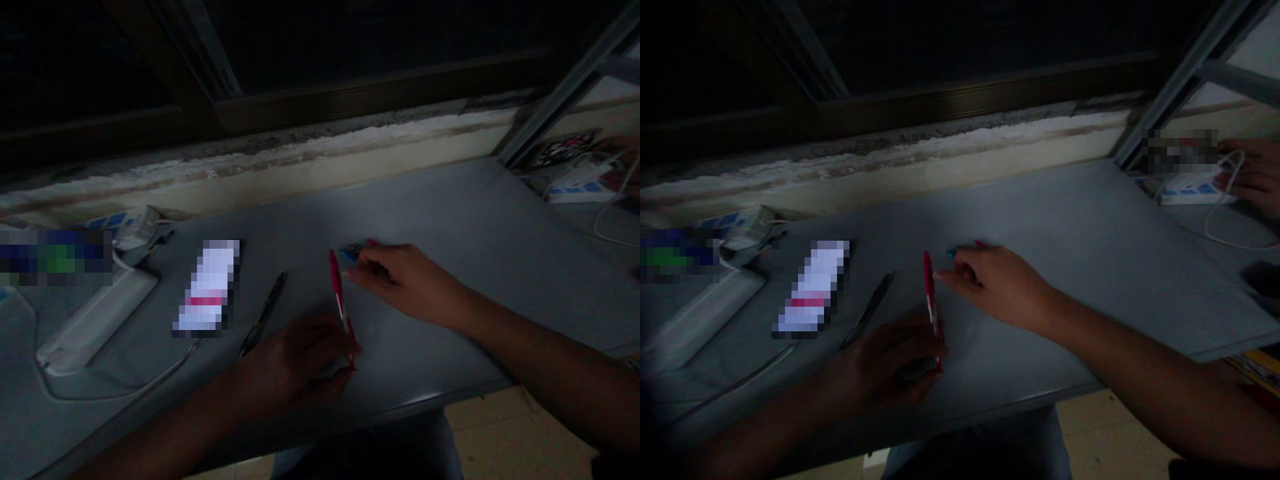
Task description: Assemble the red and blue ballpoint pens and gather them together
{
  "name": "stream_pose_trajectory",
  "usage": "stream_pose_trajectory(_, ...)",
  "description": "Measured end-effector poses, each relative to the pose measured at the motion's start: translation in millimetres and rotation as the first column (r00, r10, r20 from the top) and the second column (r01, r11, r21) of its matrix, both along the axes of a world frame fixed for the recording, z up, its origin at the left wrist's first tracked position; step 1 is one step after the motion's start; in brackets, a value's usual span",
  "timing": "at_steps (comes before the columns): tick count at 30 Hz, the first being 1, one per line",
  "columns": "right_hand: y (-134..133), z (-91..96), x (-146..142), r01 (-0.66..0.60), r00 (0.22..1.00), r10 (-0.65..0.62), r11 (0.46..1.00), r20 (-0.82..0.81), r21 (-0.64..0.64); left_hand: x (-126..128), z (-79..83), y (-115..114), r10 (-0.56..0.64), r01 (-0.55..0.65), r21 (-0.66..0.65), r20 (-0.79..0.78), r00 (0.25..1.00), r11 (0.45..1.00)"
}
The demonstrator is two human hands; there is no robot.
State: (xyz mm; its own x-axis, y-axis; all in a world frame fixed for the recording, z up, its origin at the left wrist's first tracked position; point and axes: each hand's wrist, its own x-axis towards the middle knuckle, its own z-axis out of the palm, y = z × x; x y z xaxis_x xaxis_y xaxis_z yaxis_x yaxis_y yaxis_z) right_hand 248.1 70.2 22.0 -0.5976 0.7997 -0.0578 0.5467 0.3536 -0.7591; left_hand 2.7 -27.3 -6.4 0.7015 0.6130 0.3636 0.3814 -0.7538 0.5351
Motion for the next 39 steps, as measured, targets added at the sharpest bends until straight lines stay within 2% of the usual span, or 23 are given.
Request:
stream_pose_trajectory(2, 7.7, 5.2, 6.8, 0.089, 0.988, -0.11, 0.979, 0.109, 0.181, -0.5, -1.4, 1.0, 0.02, -0.02, -0.023, 0.011, 1.0, 1.0)
stream_pose_trajectory(4, 13.5, 8.2, 12.5, 0.089, 0.939, -0.172, 0.958, 0.298, 0.274, -0.6, -2.6, 1.8, 0.037, -0.036, -0.045, 0.013, 0.999, 0.998)
stream_pose_trajectory(7, 15.5, 9.1, 16.4, 0.026, 0.818, -0.153, 0.973, 0.554, 0.231, -0.1, -3.5, 2.5, 0.062, -0.059, -0.078, 0.027, 0.998, 0.995)
stream_pose_trajectory(9, 13.4, 8.6, 15.7, 0.006, 0.785, -0.12, 0.983, 0.608, 0.186, 0.3, -3.6, 2.6, 0.07, -0.064, -0.108, 0.046, 0.996, 0.992)
stream_pose_trajectory(15, 8.3, 7.4, 9.3, -0.047, 0.821, -0.038, 0.99, 0.57, 0.134, 0.3, -3.7, 2.5, 0.096, -0.09, -0.146, 0.036, 0.995, 0.985)
stream_pose_trajectory(22, 6.1, 2.2, 4.9, -0.079, 0.816, -0.022, 0.986, 0.578, 0.149, 3.4, -8.6, 6.5, 0.089, -0.095, -0.16, -0.045, 0.995, 0.982)
stream_pose_trajectory(25, 4.1, 0.0, 3.7, -0.085, 0.822, -0.015, 0.985, 0.569, 0.15, 4.9, -12.1, 8.9, 0.069, -0.076, -0.086, -0.078, 0.995, 0.993)
stream_pose_trajectory(29, 2.8, -2.5, 3.4, -0.075, 0.846, -0.018, 0.985, 0.533, 0.152, 4.6, -14.3, 10.1, 0.115, -0.11, 0.062, -0.095, 0.989, 0.992)
stream_pose_trajectory(34, 3.8, -6.6, 3.7, -0.054, 0.858, -0.032, 0.987, 0.512, 0.153, 2.1, -11.7, 10.8, 0.164, -0.151, 0.106, -0.123, 0.979, 0.983)
stream_pose_trajectory(39, 5.2, -9.3, 4.1, -0.068, 0.856, -0.021, 0.986, 0.517, 0.152, -5.0, -7.5, 14.7, 0.307, -0.271, 0.227, -0.143, 0.941, 0.935)
